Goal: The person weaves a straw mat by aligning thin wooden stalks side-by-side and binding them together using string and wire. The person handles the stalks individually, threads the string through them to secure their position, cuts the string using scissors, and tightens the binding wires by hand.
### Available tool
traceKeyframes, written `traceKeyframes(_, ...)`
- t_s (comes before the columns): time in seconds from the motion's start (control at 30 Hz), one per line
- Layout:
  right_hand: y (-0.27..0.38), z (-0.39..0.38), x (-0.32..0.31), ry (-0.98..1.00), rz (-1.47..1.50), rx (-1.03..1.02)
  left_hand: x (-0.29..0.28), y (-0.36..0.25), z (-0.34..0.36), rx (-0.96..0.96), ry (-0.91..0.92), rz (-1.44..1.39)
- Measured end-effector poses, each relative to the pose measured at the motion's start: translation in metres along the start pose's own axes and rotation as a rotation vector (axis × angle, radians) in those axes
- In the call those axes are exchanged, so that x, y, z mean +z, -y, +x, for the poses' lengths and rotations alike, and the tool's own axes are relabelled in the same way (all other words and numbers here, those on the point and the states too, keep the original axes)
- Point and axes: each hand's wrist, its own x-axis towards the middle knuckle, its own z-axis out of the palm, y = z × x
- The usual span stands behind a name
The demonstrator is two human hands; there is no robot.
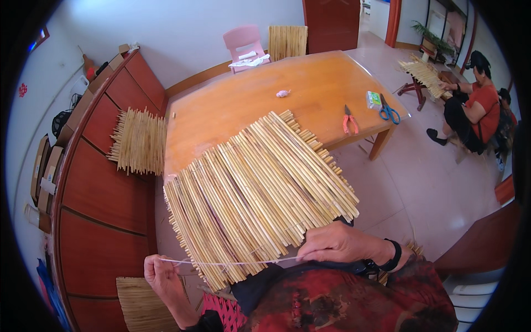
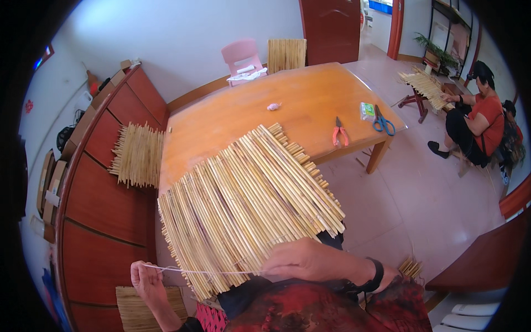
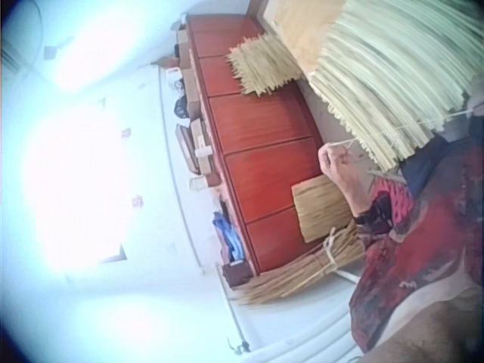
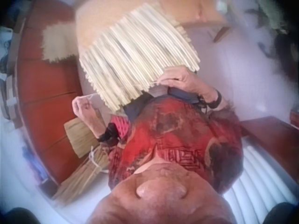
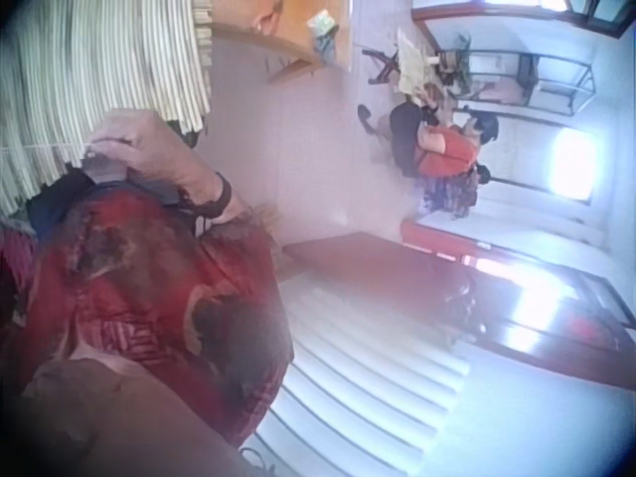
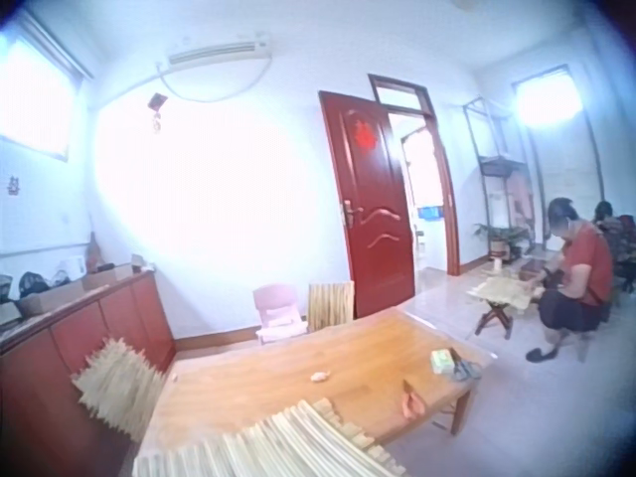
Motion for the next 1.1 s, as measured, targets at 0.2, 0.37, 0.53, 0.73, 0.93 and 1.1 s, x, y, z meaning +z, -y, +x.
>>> traceKeyframes(0.2, -0.016, -0.021, -0.014, -0.118, -0.040, 0.155, -0.031, 0.023, 0.011, 0.003, -0.158, 0.023)
traceKeyframes(0.37, -0.028, -0.033, -0.024, -0.159, -0.148, 0.280, -0.049, 0.038, 0.013, -0.024, -0.219, 0.054)
traceKeyframes(0.53, -0.038, -0.033, -0.032, -0.351, -0.132, 0.357, -0.054, 0.042, 0.010, -0.006, -0.241, 0.078)
traceKeyframes(0.73, -0.044, -0.025, -0.043, -0.531, -0.224, 0.365, -0.052, 0.040, 0.008, -0.031, -0.248, 0.112)
traceKeyframes(0.93, -0.050, -0.022, -0.046, -0.716, 0.134, 0.407, -0.052, 0.042, 0.006, -0.083, -0.242, 0.124)
traceKeyframes(1.1, -0.053, -0.017, -0.049, -0.810, 0.143, 0.377, -0.051, 0.049, 0.004, -0.142, -0.221, 0.329)
